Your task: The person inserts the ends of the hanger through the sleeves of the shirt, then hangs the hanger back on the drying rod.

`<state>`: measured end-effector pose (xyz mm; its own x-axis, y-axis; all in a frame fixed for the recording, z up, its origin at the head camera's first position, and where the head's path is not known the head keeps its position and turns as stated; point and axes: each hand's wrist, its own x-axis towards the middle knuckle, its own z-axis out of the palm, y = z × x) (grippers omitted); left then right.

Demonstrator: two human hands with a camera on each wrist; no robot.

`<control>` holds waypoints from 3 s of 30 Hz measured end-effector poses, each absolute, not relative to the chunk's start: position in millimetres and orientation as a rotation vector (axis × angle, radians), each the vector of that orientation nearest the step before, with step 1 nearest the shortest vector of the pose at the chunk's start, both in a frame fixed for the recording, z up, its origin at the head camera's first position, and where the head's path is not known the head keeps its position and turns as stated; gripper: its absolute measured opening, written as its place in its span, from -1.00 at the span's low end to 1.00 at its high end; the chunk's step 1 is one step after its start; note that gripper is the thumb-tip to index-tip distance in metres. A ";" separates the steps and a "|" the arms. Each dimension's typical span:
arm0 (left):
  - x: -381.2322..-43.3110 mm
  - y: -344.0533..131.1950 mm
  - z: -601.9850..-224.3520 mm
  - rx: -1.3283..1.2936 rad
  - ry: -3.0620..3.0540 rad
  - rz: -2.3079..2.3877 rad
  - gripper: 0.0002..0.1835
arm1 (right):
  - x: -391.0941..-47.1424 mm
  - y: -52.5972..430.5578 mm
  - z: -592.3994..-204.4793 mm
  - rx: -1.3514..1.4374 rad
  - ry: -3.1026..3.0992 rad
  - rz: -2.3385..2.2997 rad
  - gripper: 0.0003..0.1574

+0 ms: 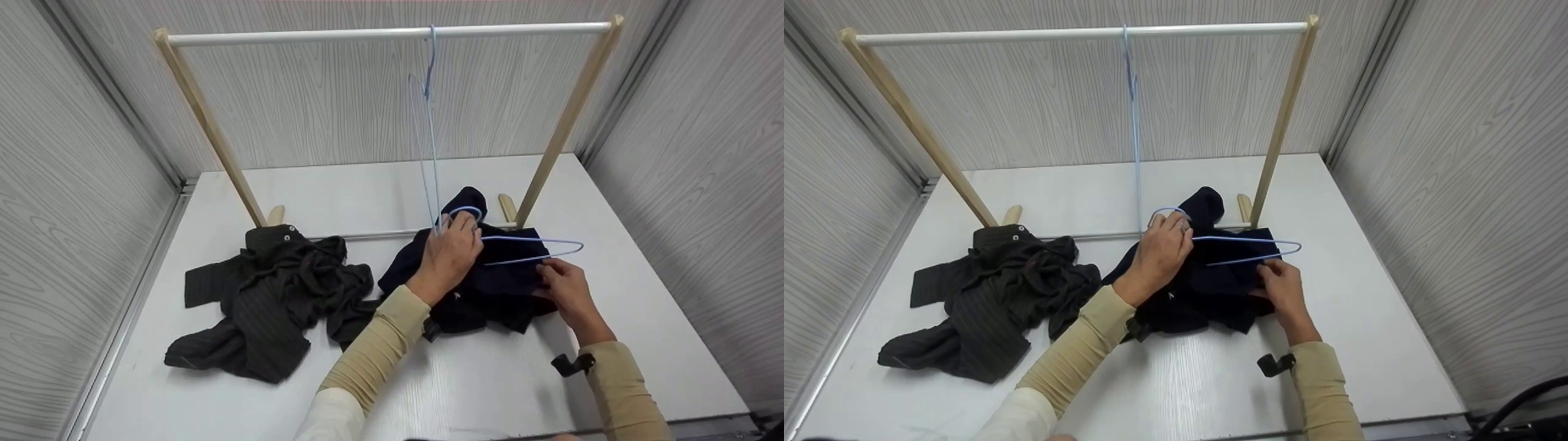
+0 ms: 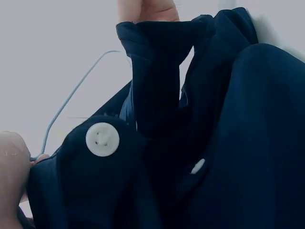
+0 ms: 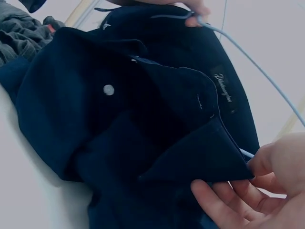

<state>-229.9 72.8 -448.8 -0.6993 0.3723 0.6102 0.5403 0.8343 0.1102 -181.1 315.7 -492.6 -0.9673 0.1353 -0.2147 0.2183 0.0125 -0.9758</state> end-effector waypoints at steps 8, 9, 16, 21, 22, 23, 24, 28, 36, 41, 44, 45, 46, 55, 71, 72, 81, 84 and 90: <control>-228.1 72.7 -447.0 -0.600 -2.450 -0.407 -0.70 | -179.3 334.1 -486.4 0.316 2.209 -2.208 -0.77; -228.2 72.6 -447.3 -0.594 -2.440 -0.405 -0.71 | -178.8 336.5 -484.9 0.305 2.218 -2.215 -0.78; -229.4 70.6 -451.1 -0.579 -2.363 -0.443 -0.76 | -176.2 351.4 -474.9 0.214 2.243 -2.265 -0.79; -229.7 68.3 -452.2 -0.577 -2.319 -0.434 -0.77 | -176.5 359.7 -468.2 0.162 2.310 -2.239 -0.76; -229.7 67.5 -452.3 -0.577 -2.313 -0.424 -0.77 | -176.8 361.4 -466.8 0.158 2.330 -2.232 -0.76; -229.6 66.6 -452.4 -0.578 -2.311 -0.421 -0.77 | -176.9 363.0 -465.3 0.159 2.338 -2.239 -0.75; -229.4 65.6 -452.6 -0.578 -2.312 -0.419 -0.77 | -176.8 364.7 -463.7 0.161 2.351 -2.240 -0.75; -228.3 62.9 -453.8 -0.583 -2.324 -0.436 -0.79 | -176.0 370.3 -456.8 0.188 2.383 -2.235 -0.74; -227.1 61.6 -458.8 -0.602 -2.299 -0.427 -0.83 | -172.7 366.8 -434.9 0.165 2.513 -2.127 -0.65; -226.5 60.8 -460.6 -0.630 -2.320 -0.471 -0.83 | -169.7 357.8 -421.8 0.155 2.634 -2.031 -0.65; -226.1 61.1 -460.6 -0.645 -2.340 -0.482 -0.82 | -169.3 354.9 -419.4 0.177 2.693 -1.988 -0.65; -226.0 61.4 -460.5 -0.647 -2.347 -0.472 -0.82 | -169.8 354.8 -420.0 0.185 2.713 -1.974 -0.65; -226.1 61.9 -460.7 -0.643 -2.353 -0.454 -0.81 | -170.8 355.1 -421.2 0.193 2.732 -1.965 -0.65; -225.5 64.1 -463.0 -0.654 -2.339 -0.299 -0.77 | -178.9 347.8 -430.1 0.241 2.972 -1.768 -0.68; -223.1 59.7 -460.3 -0.784 -2.326 -0.408 -0.66 | -181.4 316.0 -433.5 -0.071 3.238 -1.456 -0.81; -223.2 59.6 -460.2 -0.787 -2.327 -0.410 -0.65 | -181.3 313.6 -434.6 -0.107 3.244 -1.472 -0.82; -222.5 58.8 -457.9 -0.799 -2.346 -0.456 -0.69 | -181.9 278.5 -441.1 -0.491 3.378 -1.409 -0.85; -221.5 58.0 -456.7 -0.806 -2.347 -0.453 -0.66 | -183.3 263.9 -442.4 -0.613 3.415 -1.333 -0.84; -219.3 56.7 -455.2 -0.811 -2.343 -0.429 -0.64 | -188.7 240.6 -448.7 -0.792 3.419 -1.247 -0.80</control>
